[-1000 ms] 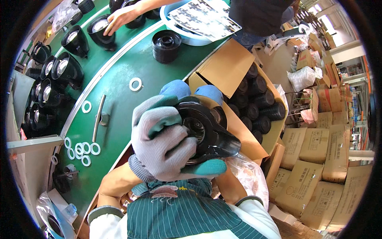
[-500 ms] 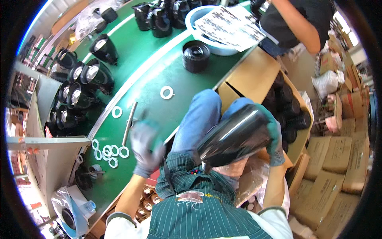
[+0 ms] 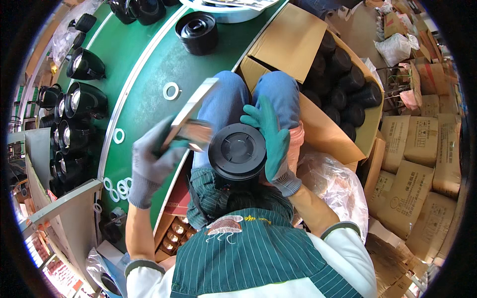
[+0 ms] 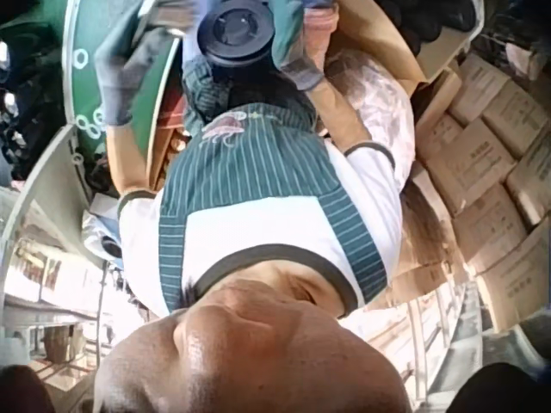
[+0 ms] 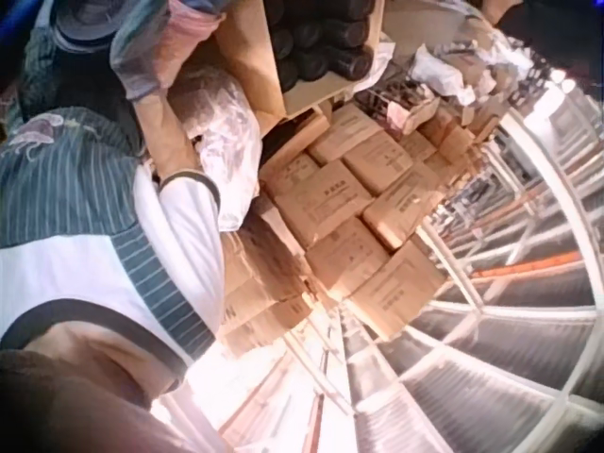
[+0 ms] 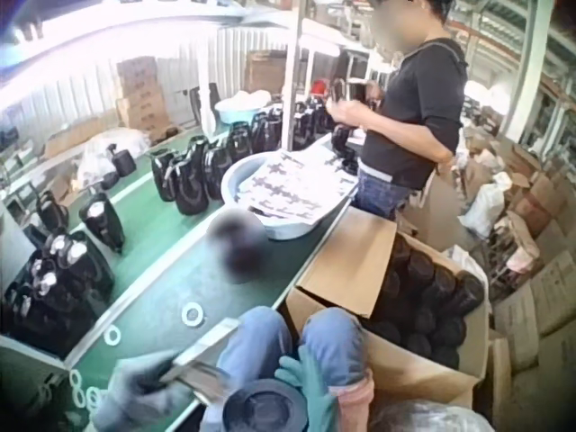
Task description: The person sits on the floor and assembles black kettles by inserting a metal rod into the base and attaching a black plastic lid. They handle the kettles one at a time, placing finished units on a green workbench.
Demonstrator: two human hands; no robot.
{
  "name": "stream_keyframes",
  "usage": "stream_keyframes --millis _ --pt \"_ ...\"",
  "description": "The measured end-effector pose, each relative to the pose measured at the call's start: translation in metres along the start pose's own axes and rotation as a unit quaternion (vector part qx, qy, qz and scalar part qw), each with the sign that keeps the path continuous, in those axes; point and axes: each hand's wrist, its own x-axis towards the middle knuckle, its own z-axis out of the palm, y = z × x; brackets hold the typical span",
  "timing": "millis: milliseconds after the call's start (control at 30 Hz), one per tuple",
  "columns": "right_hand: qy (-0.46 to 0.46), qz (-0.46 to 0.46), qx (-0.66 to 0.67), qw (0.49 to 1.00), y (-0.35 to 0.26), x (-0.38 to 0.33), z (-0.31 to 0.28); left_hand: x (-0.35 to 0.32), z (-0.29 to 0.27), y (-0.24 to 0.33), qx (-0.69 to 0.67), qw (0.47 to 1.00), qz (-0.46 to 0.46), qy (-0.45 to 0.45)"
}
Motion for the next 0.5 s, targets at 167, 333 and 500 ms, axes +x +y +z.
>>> stream_keyframes --millis 167,333,500 --pt "0.053 0.134 0.198 0.97 -0.028 0.013 0.004 0.021 0.024 0.063 0.13 0.959 0.131 -0.216" --pt "-0.115 0.088 0.216 0.965 -0.023 0.057 -0.029 0.016 0.028 0.071 0.2 0.95 0.097 -0.219" --pt "-0.285 0.084 0.384 0.874 0.017 0.092 -0.034 0.012 0.034 0.072 0.265 0.941 0.101 -0.184"
